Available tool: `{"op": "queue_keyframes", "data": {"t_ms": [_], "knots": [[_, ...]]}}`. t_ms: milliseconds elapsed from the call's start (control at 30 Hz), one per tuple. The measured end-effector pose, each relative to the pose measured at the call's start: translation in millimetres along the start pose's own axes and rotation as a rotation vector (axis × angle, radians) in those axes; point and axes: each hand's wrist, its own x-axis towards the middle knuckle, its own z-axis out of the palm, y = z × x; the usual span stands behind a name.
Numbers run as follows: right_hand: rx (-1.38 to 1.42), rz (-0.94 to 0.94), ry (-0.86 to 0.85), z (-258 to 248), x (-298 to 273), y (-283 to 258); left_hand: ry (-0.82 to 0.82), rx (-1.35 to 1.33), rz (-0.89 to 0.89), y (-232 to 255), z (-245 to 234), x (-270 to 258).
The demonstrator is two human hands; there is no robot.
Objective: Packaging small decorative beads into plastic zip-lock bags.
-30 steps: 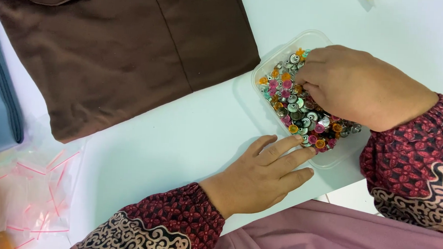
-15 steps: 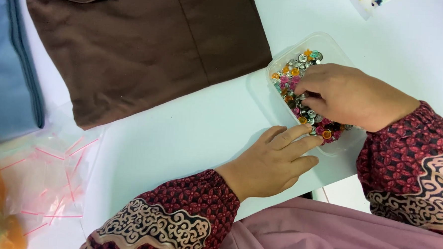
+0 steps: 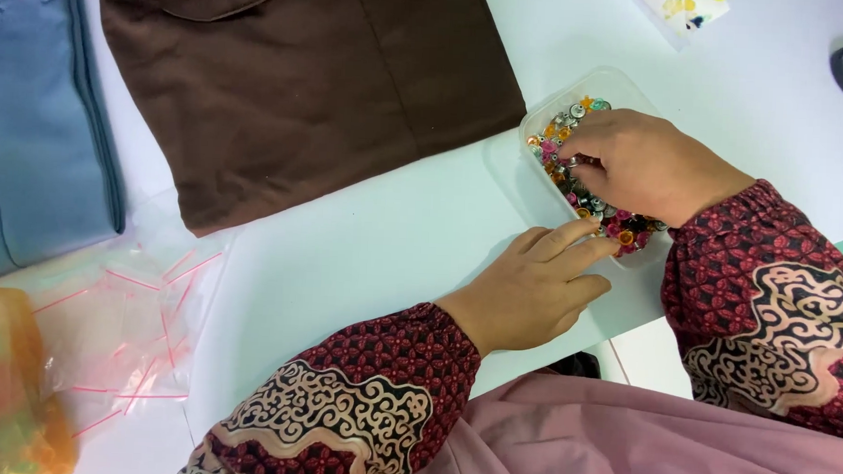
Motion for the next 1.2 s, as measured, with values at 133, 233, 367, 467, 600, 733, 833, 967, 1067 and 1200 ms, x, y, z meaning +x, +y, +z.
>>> {"op": "queue_keyframes", "data": {"t_ms": [133,233,367,467,600,733,833,967,1067,1200], "knots": [[-0.066,-0.024,0.030,6,-4,1,0.026,-0.011,0.022,0,0,0],[-0.101,-0.024,0.019,6,-6,-6,0.039,-0.021,0.025,0,-2,1],[-0.063,-0.001,0.009,6,-7,-9,0.031,-0.043,0.024,-2,1,0],[0.062,0.037,0.002,2,-6,-8,0.037,-0.056,0.026,0,-2,1],[0.205,0.026,0.060,0,-11,9,0.019,-0.062,0.013,-1,0,1],[0.289,0.119,0.159,-2,-18,14,0.017,-0.148,-0.027,-1,4,-1],[0.445,0.236,0.203,-9,-26,1,0.132,-0.255,-0.012,-5,1,4],[0.742,0.180,0.270,-17,-38,-27,0.418,-0.361,-0.200,-14,-9,2],[0.719,0.031,0.397,-2,-41,-59,0.384,-0.441,-0.358,-26,-21,-8],[0.804,-0.112,0.558,25,-20,-103,0.540,-0.388,-0.337,-45,-32,-27]]}}
